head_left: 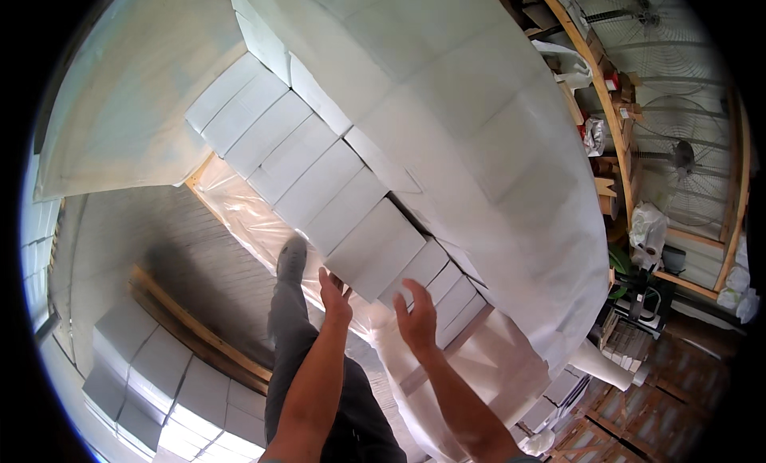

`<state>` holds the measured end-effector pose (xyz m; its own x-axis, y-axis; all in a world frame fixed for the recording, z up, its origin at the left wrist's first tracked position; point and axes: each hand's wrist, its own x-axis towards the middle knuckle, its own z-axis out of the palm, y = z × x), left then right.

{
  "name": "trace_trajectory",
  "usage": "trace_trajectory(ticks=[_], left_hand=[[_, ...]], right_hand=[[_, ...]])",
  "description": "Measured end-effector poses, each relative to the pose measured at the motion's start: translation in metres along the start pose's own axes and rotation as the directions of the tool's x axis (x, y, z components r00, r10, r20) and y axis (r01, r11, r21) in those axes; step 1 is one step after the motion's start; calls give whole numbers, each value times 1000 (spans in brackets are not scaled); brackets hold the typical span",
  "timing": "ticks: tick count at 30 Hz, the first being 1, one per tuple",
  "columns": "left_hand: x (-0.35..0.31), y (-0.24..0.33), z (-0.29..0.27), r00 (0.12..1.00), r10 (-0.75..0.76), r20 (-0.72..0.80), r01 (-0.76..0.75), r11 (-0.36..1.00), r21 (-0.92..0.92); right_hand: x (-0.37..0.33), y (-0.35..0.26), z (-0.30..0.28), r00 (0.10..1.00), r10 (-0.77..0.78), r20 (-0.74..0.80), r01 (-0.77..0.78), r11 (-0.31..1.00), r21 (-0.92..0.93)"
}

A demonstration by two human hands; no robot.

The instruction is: The person repeatedly picks up white rectangular boxes from a pallet and places them onto a plastic-wrapped stack on another pallet. The person walks back and forth between the two pallets, handling one box at a time and arranging them in rows.

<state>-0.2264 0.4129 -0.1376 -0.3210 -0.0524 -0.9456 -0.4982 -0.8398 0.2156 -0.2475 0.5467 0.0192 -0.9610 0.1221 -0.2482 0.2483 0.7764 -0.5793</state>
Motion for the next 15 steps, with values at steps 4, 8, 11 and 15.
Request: trace_trajectory(ticks=[4, 8, 11, 15], left_hand=[[0, 6, -11, 988, -139, 61, 144, 987, -75], [48, 11, -21, 974, -214, -70, 218, 975, 52], [87, -4, -20, 993, -74, 86, 87, 984, -153], [92, -17, 8, 987, -2, 160, 60, 933, -356]], right_hand=[[-66, 39, 42, 908, 388, 159, -416, 877, 239], [-76, 70, 98, 595, 589, 547, -802, 392, 450], [-59, 68, 125, 460, 501, 733, -860, 48, 507], [-45, 80, 163, 528, 429, 733, -667, -325, 671]])
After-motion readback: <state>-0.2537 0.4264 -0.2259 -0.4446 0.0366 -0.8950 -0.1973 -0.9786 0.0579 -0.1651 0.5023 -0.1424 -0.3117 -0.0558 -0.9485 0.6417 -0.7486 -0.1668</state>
